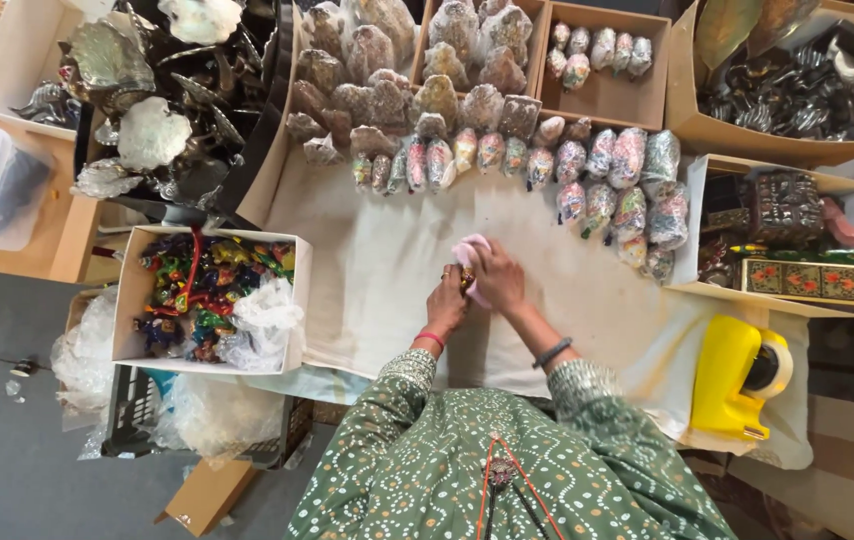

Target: Wrapping small figurines in protective material and preparing them for packing.

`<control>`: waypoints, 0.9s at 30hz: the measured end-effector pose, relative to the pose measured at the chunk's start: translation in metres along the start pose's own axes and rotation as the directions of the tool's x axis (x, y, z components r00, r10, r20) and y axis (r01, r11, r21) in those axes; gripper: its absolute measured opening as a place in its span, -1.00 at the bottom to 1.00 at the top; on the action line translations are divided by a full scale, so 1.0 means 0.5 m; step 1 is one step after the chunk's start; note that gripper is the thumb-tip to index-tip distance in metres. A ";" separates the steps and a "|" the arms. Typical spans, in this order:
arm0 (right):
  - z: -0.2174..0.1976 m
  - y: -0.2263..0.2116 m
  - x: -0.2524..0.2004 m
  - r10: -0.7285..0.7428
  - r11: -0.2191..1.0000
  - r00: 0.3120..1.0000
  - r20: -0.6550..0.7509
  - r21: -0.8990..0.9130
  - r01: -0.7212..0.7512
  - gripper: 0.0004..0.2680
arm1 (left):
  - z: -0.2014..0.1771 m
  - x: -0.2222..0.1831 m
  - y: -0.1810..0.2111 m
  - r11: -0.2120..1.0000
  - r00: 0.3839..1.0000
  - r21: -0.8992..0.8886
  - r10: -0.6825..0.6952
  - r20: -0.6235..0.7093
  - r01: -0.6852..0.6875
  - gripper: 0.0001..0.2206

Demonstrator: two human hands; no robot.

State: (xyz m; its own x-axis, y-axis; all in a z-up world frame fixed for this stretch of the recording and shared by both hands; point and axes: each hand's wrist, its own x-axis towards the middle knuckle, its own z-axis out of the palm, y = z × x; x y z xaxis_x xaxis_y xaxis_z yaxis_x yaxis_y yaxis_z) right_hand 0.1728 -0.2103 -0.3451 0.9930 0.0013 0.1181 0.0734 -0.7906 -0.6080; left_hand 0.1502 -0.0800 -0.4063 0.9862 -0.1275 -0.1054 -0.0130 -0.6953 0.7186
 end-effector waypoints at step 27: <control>0.020 0.061 -0.120 0.156 0.906 0.982 0.111 0.380 -0.187 -0.51 | 0.040 0.051 -0.117 0.472 0.936 -0.816 -0.068 0.344 0.334 -0.54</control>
